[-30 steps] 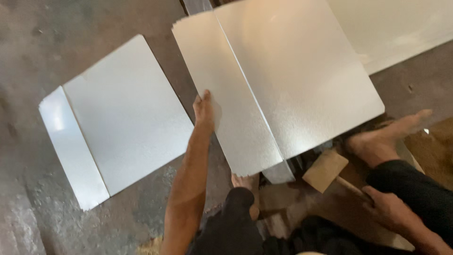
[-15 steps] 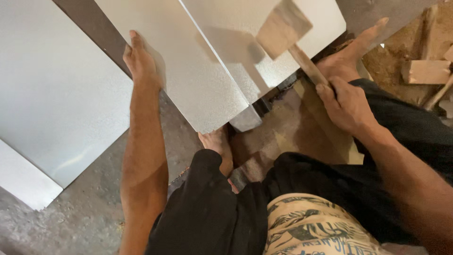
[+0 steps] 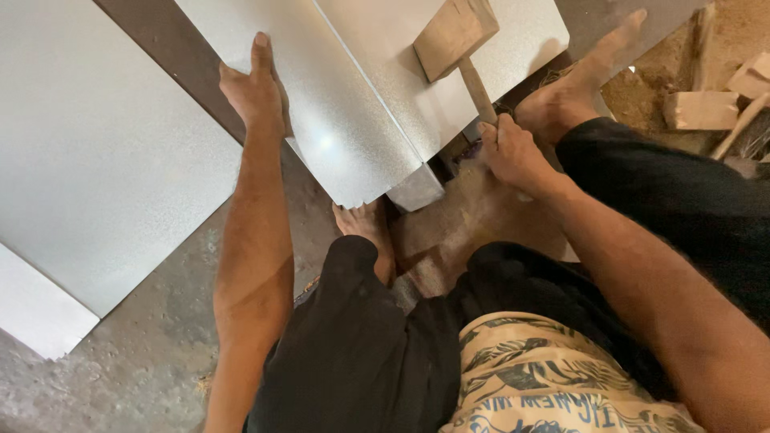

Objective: The person repeatedly places white sheets over a metal bar and uses a wooden mallet to strike the fold line, creating a crease. They then move the finished sheets aside and continue with the next sheet in a repetitive cycle.

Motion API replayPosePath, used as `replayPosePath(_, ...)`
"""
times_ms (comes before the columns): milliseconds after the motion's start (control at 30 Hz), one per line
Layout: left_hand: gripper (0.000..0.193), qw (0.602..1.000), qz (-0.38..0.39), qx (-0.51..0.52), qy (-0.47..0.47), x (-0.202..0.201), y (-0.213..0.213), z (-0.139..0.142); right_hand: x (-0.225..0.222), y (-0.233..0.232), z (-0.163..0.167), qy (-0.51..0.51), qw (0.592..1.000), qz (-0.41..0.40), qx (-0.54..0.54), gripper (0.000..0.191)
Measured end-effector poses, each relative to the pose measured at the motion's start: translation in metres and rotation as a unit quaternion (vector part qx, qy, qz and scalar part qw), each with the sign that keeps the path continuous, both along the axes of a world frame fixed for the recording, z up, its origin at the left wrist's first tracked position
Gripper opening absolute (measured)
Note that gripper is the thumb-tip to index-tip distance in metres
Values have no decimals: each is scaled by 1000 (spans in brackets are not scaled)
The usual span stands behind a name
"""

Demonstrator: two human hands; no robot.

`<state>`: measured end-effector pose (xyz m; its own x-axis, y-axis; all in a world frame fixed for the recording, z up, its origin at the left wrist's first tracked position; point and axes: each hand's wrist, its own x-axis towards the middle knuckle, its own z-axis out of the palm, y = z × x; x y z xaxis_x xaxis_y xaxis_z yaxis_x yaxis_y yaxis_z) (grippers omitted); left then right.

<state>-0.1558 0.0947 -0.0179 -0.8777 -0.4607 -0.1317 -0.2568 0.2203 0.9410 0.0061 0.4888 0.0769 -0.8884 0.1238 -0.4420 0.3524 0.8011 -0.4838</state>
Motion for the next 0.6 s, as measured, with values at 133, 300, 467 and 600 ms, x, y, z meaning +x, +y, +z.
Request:
replayPosePath(133, 115, 1000, 14, -11, -14, 1, 0, 5, 2, -1, -11, 22, 1000, 3, 3, 49)
replayPosePath(300, 99, 999, 17, -30, -17, -3, 0, 10, 2, 3, -25, 9, 1000, 1, 3, 50)
replayPosePath(467, 72, 998, 39, 41, -27, -7, 4, 17, -8, 1, -25, 8, 1000, 0, 6, 49)
replayPosePath(600, 78, 997, 41, 44, -40, -13, 0, 14, -18, 0, -20, -58, 997, -36, -22, 51)
